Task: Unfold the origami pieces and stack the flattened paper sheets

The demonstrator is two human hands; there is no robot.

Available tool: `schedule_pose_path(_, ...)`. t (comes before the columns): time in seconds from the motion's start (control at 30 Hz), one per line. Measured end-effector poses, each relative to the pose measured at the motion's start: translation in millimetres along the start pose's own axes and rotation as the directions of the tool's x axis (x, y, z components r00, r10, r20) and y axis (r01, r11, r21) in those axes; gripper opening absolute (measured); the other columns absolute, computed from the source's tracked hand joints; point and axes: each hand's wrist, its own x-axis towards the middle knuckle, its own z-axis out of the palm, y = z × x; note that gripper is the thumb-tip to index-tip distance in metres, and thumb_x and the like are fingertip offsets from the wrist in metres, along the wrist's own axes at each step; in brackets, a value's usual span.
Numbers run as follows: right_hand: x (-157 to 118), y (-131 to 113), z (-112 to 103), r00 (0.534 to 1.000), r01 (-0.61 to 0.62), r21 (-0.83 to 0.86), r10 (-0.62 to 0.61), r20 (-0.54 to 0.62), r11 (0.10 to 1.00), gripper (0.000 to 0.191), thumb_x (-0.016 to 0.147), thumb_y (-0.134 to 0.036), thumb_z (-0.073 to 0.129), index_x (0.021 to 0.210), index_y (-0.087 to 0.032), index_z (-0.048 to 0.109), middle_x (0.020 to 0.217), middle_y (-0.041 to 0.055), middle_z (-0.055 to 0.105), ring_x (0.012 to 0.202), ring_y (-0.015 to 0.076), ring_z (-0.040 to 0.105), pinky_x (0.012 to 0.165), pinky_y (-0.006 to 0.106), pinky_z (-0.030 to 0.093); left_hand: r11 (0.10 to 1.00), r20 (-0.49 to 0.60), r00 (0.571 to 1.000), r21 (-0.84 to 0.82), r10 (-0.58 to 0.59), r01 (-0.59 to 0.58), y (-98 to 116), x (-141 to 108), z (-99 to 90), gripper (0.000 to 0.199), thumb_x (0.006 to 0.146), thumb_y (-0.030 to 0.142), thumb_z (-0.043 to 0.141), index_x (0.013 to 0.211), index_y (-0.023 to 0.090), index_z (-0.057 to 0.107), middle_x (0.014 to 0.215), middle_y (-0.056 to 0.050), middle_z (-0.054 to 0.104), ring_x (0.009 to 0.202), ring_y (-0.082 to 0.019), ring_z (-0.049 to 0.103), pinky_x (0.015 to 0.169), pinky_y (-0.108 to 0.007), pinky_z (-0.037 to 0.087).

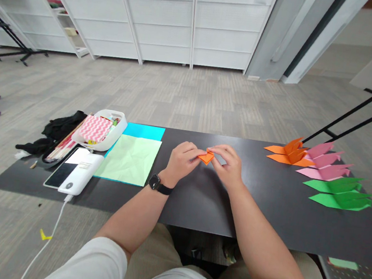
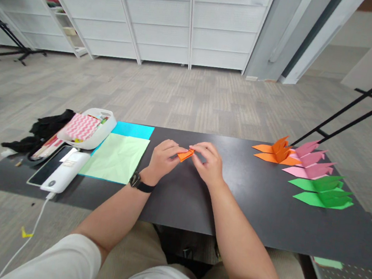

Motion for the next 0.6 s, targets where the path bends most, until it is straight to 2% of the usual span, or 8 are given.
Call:
schedule_pose_path(0.17, 0.5, -4.5, -0.3, 0.999, 0.034, -0.057, -0.035, -0.030, 0.998, 0.025, 0.095, -0.022, 0.069, 0.113, -0.035, 0.081, 0.106, 0.0049, 0.078, 0.099, 0.0248, 0.074, 0.092, 0.046, 0.061, 1.000, 0.012, 1.000, -0.009, -0.008, 0.009, 3.0, 1.2, -0.5, 0.011, 0.101, 0.025, 0.067, 0.101, 0.024, 0.078, 0.094, -0.005, 0.075, 0.089, -0.018, 0.070, 0.081, -0.034, 0.056)
schedule_pose_path(0.33, -0.8, -5.4, 0.0, 0.994, 0.112, -0.063, -0.112, 0.003, 0.992, 0.037, 0.092, -0.018, 0.069, 0.124, -0.034, 0.076, 0.113, 0.0065, 0.077, 0.105, 0.0265, 0.073, 0.094, 0.047, 0.060, 1.000, 0.008, 1.000, -0.026, 0.012, -0.012, 4.0, -0.1, 2.0, 0.008, 0.097, 0.020, 0.070, 0.102, 0.023, 0.076, 0.096, -0.005, 0.075, 0.089, -0.018, 0.070, 0.082, -0.034, 0.056)
schedule_pose_path(0.5, -1.4, -1.5, -1.1, 0.995, 0.104, -0.061, -0.105, -0.001, 0.993, 0.036, 0.095, -0.017, 0.068, 0.125, -0.034, 0.076, 0.114, 0.0060, 0.078, 0.106, 0.0262, 0.074, 0.094, 0.046, 0.060, 0.999, 0.015, 0.999, -0.007, -0.041, 0.041, 2.6, -0.1, 1.5, 0.007, 0.096, 0.019, 0.071, 0.100, 0.023, 0.076, 0.096, -0.005, 0.076, 0.091, -0.019, 0.070, 0.084, -0.035, 0.055)
schedule_pose_path(0.6, -0.4, -1.1, -3.4, 0.995, 0.099, -0.063, -0.101, -0.017, 0.993, 0.036, 0.096, -0.016, 0.066, 0.124, -0.035, 0.076, 0.115, 0.0060, 0.078, 0.106, 0.0262, 0.074, 0.095, 0.047, 0.059, 1.000, 0.003, 1.000, 0.005, -0.030, 0.030, 1.9, 1.3, -0.3, 0.010, 0.095, 0.016, 0.071, 0.099, 0.023, 0.076, 0.095, -0.004, 0.076, 0.090, -0.019, 0.069, 0.083, -0.035, 0.054)
